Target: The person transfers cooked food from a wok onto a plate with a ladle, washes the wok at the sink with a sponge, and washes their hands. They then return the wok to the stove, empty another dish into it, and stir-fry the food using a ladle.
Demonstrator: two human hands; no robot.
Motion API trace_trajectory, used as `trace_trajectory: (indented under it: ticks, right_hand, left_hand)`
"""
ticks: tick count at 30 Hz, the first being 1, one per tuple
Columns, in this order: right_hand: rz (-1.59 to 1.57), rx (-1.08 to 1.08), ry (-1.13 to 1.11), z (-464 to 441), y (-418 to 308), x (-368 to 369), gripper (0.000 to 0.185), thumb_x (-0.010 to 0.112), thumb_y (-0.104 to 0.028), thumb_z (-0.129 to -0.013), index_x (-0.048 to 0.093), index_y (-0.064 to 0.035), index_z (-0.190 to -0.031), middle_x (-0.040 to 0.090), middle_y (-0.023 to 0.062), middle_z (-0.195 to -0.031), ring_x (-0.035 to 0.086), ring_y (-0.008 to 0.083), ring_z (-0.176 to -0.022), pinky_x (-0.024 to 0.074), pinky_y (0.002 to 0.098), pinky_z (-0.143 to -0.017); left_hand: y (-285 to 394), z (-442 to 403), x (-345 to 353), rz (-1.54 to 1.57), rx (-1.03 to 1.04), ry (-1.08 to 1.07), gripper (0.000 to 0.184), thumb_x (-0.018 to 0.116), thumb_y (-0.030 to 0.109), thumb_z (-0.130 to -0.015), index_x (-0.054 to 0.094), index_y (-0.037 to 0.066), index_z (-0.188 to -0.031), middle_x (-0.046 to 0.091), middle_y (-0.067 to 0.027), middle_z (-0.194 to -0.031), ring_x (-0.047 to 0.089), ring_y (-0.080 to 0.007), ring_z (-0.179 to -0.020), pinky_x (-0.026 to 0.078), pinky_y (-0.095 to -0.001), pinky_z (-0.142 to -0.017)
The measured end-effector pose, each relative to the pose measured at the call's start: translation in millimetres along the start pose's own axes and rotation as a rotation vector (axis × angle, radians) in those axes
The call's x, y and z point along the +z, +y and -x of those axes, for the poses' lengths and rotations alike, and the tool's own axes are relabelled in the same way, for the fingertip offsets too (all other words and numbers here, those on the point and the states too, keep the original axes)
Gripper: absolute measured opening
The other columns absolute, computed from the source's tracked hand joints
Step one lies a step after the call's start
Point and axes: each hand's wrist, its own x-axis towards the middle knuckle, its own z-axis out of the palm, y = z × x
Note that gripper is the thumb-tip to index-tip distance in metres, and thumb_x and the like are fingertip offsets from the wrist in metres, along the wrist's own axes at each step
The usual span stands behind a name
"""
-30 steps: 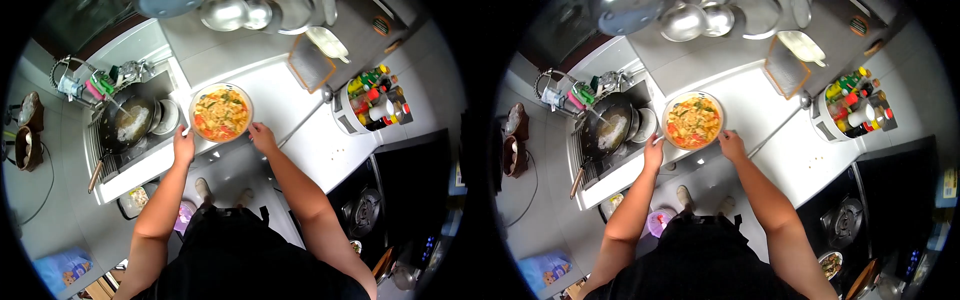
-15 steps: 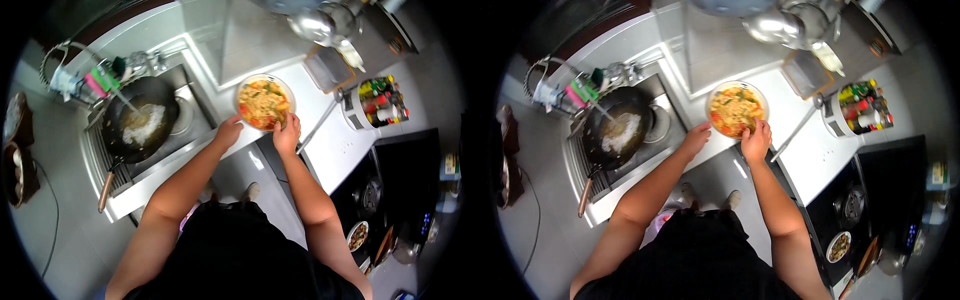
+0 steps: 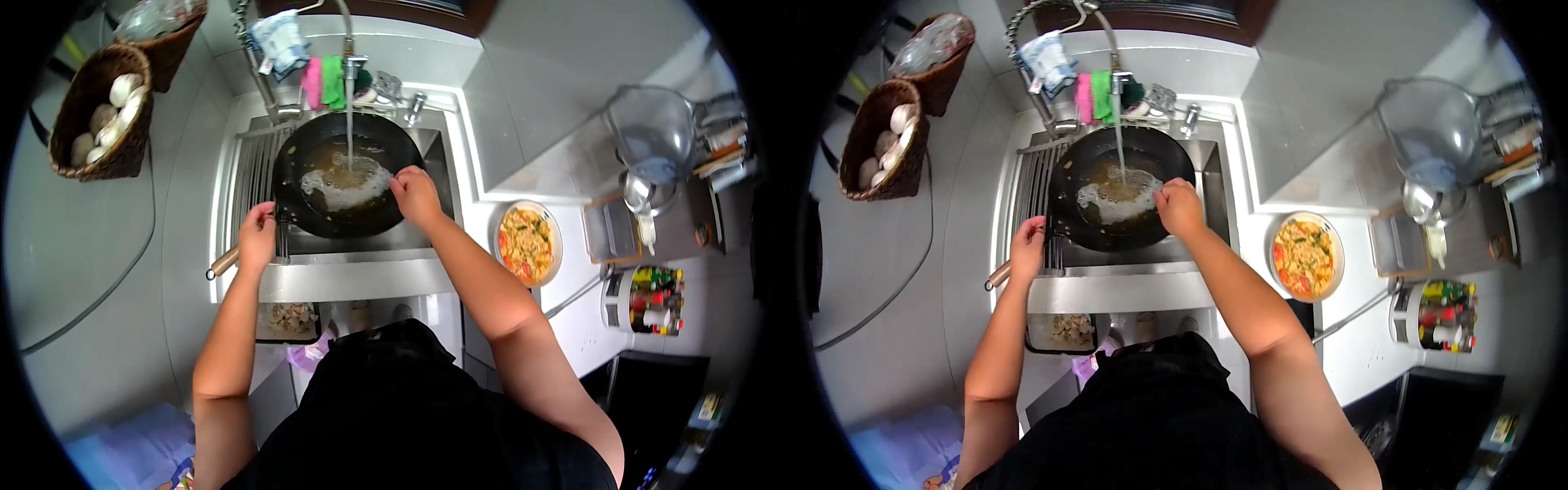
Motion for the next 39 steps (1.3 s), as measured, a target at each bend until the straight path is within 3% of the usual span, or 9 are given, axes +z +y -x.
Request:
trace_trajectory:
  ticks: [2,6,7,8,12,20,25,33,39]
  right_hand:
    - [-0.074,-0.049,-0.042,-26.8,7.4,14.7,0.023,0.069,-0.011,-0.078,0.057,-0.0014,-0.061,0.062,0.0153,-0.084,0.059,0.0342,-0.086,0.0480,0.0419,-0.077]
    - [-0.016,0.034,-0.151,-76.9,5.2,14.0,0.015,0.067,-0.008,-0.076,0.067,-0.0099,-0.090,0.063,0.0168,-0.098,0.059,0.0351,-0.097,0.0472,0.0412,-0.088]
    - [0.047,0.015,-0.142,-91.0,7.7,11.2,0.017,0.066,-0.011,-0.077,0.067,-0.0099,-0.095,0.063,0.0164,-0.100,0.059,0.0353,-0.099,0.0472,0.0406,-0.089]
    - [0.069,-0.002,-0.119,-106.1,16.3,11.0,0.019,0.066,-0.014,-0.078,0.067,-0.0096,-0.097,0.063,0.0156,-0.103,0.059,0.0347,-0.100,0.0471,0.0402,-0.090]
    - [0.208,0.101,-0.171,-162.0,46.5,7.3,0.031,0.067,-0.020,-0.079,0.064,-0.0088,-0.107,0.062,0.0128,-0.112,0.057,0.0319,-0.109,0.0456,0.0399,-0.094]
    - [0.246,-0.408,-0.083,-263.9,86.9,54.7,0.036,0.068,-0.018,-0.077,0.062,-0.0062,-0.110,0.063,0.0141,-0.106,0.057,0.0339,-0.104,0.0446,0.0426,-0.093]
    - [0.404,-0.125,-0.272,-282.5,41.5,53.9,0.056,0.077,-0.047,-0.069,0.065,-0.0070,-0.107,0.061,0.0125,-0.104,0.055,0.0286,-0.104,0.0401,0.0448,-0.090]
    - [0.418,-0.238,0.014,-284.2,78.7,95.1,0.031,0.074,-0.015,-0.065,0.069,-0.0129,-0.095,0.057,0.0051,-0.108,0.048,0.0249,-0.114,0.0312,0.0520,-0.099]
    - [0.140,-0.252,0.214,-232.2,21.0,29.5,0.024,0.074,-0.016,-0.074,0.066,-0.0047,-0.094,0.061,0.0096,-0.103,0.059,0.0282,-0.096,0.0459,0.0415,-0.084]
  left_hand:
    - [21.0,1.6,-18.7,-0.058,-0.085,0.070,0.025,0.050,0.006,-0.093,0.060,0.003,-0.116,0.063,-0.0056,-0.106,0.057,-0.0131,-0.098,0.044,-0.0257,-0.089]
    - [17.7,-13.8,-17.0,-0.023,-0.043,0.079,0.028,0.051,0.006,-0.093,0.056,0.005,-0.120,0.059,-0.0032,-0.098,0.054,-0.0077,-0.068,0.047,-0.0240,-0.059]
    - [27.2,-16.6,-15.6,-0.060,-0.079,0.080,0.029,0.057,0.008,-0.088,0.059,0.005,-0.117,0.060,-0.0113,-0.110,0.058,-0.0211,-0.099,0.047,-0.0303,-0.082]
    - [32.8,-18.3,-14.6,-0.098,-0.057,0.084,0.030,0.059,0.011,-0.087,0.059,0.005,-0.117,0.060,-0.0137,-0.110,0.058,-0.0240,-0.102,0.046,-0.0320,-0.085]
    - [57.8,-22.5,-24.6,-0.285,-0.093,0.045,0.035,0.063,0.015,-0.084,0.058,0.007,-0.118,0.058,-0.0162,-0.116,0.057,-0.0300,-0.108,0.045,-0.0366,-0.093]
    - [-3.6,-18.3,-36.8,-0.663,-0.172,-0.010,0.045,0.074,0.025,-0.076,0.059,0.007,-0.115,0.060,-0.0182,-0.114,0.055,-0.0372,-0.110,0.043,-0.0411,-0.096]
    - [-4.0,-17.7,-33.4,-0.596,-0.192,-0.036,0.057,0.079,0.035,-0.072,0.060,0.007,-0.117,0.058,-0.0173,-0.120,0.052,-0.0354,-0.114,0.042,-0.0420,-0.098]
    - [-4.3,-3.2,-50.4,-0.773,-0.153,-0.251,0.073,0.086,0.037,-0.057,0.060,0.012,-0.121,0.053,-0.0130,-0.128,0.047,-0.0349,-0.120,0.038,-0.0418,-0.103]
    - [-5.5,2.7,-55.3,-0.990,-0.162,-0.288,0.047,0.079,0.026,-0.065,0.064,0.011,-0.107,0.061,-0.0118,-0.108,0.056,-0.0326,-0.107,0.045,-0.0432,-0.093]
